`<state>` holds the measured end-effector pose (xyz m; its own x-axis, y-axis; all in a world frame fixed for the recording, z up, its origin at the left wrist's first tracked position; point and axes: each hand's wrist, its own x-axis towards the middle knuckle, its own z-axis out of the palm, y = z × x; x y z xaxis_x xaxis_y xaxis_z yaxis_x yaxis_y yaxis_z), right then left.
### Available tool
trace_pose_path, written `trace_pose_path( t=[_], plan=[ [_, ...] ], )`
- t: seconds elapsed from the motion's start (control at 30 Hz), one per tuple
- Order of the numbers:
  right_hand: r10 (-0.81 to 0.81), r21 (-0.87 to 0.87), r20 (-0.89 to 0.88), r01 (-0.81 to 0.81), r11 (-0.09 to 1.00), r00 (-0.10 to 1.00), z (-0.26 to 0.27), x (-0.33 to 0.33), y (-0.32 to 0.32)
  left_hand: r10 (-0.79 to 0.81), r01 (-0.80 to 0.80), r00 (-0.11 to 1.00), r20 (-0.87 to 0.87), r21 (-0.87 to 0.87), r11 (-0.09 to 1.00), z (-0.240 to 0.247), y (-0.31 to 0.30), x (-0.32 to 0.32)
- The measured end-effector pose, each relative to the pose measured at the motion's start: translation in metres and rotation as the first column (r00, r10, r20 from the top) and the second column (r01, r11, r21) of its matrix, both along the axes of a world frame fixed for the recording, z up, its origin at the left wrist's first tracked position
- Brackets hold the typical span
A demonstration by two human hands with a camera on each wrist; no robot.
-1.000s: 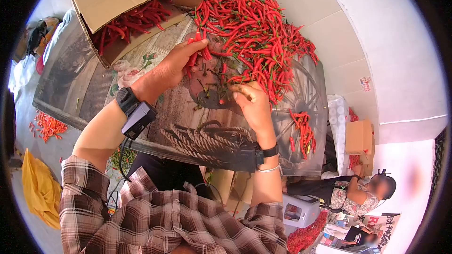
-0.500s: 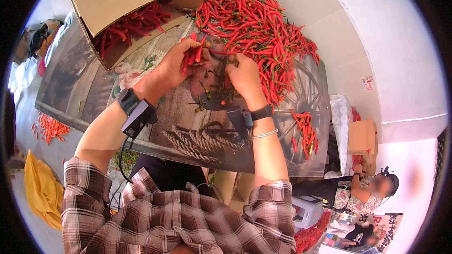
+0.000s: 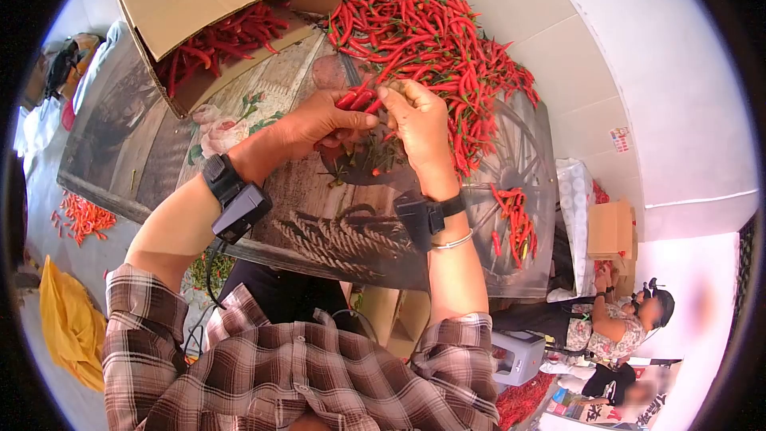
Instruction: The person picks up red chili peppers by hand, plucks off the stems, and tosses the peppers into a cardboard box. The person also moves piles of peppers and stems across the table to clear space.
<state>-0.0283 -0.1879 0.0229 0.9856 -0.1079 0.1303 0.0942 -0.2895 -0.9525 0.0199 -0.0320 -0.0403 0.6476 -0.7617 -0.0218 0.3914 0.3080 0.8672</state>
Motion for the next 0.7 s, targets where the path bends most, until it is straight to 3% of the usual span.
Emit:
trace_pose_path(
  t=[0.13,0.2,0.3,0.33,0.37,0.4,0.43,0.5,0.57,0.7],
  plan=[
    [-0.006,0.011,-0.011,0.006,1.000,1.000,-0.001,-0.003,-0.003,0.038,-0.038,0.999,-0.007,-0.001,0.999,0.000,-0.003,-0.002],
    [0.032,0.326,-0.099,0.002,0.945,0.995,-0.002,-0.004,-0.010,-0.016,0.014,0.998,-0.053,-0.034,0.999,0.002,-0.002,-0.003],
    [-0.004,0.317,-0.063,0.024,0.948,0.998,-0.006,-0.010,-0.006,-0.061,0.061,0.997,-0.037,0.010,0.998,0.004,0.000,-0.006],
    [-0.085,0.049,0.041,0.083,0.995,0.995,-0.014,-0.007,-0.006,-0.063,0.064,0.997,-0.036,0.009,0.998,0.004,-0.001,-0.007],
    [-0.088,0.049,0.043,0.086,0.995,0.995,-0.015,-0.007,-0.006,-0.021,0.021,1.000,-0.003,0.075,0.997,0.004,-0.003,-0.008],
    [-0.061,-0.386,0.322,0.190,0.903,0.945,-0.016,-0.007,-0.007,0.017,-0.022,0.999,0.034,0.138,0.990,0.004,-0.004,-0.009],
    [0.091,-0.693,0.536,0.375,0.616,0.839,-0.015,-0.009,-0.008,0.011,-0.016,0.999,0.037,0.139,0.990,0.005,-0.004,-0.010],
    [0.025,-0.676,0.503,0.375,0.635,0.864,-0.012,-0.013,-0.013,-0.055,0.046,0.996,0.075,0.112,0.993,0.005,-0.002,-0.011],
    [-0.081,-0.625,0.310,0.267,0.734,0.947,-0.010,-0.015,-0.026,-0.014,0.013,1.000,0.012,0.076,0.997,0.007,-0.002,-0.012],
    [0.013,-0.626,0.198,0.116,0.771,0.980,-0.007,-0.025,-0.047,0.087,-0.088,0.980,-0.179,0.002,0.996,-0.001,-0.005,-0.003]
  ],
)
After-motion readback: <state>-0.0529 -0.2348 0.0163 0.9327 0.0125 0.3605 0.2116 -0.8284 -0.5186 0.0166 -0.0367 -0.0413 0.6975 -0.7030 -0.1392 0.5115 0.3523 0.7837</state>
